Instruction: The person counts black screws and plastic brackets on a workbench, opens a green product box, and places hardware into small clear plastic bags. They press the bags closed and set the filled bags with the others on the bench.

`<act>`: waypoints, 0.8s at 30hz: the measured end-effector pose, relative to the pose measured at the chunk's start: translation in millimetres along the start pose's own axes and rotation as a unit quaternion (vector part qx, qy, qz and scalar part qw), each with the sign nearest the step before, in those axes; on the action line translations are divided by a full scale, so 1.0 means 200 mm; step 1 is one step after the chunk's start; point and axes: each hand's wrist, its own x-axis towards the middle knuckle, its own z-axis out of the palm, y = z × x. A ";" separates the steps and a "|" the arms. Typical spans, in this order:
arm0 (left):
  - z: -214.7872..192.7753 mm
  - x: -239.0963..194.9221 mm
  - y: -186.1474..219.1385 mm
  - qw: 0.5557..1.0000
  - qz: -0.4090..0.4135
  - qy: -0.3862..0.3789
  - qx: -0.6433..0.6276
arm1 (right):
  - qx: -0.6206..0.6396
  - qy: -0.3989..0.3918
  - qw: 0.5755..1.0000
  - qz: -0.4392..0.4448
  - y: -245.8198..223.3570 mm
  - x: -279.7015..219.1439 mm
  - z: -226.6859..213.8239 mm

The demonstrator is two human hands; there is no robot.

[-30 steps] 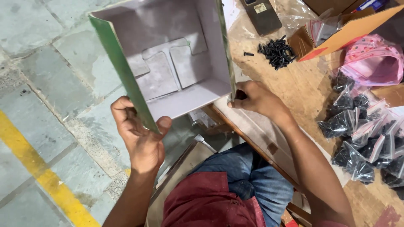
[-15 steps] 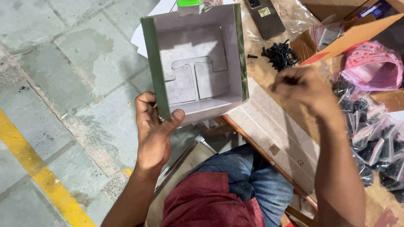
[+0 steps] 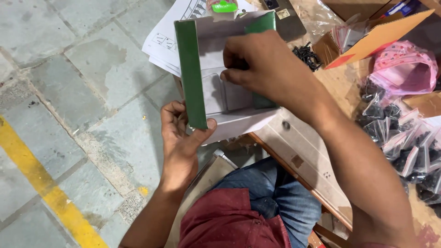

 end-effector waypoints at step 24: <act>-0.07 0.03 -0.14 0.999 0.022 -0.013 0.026 | -0.096 0.025 0.960 0.263 0.65 -1.10 0.25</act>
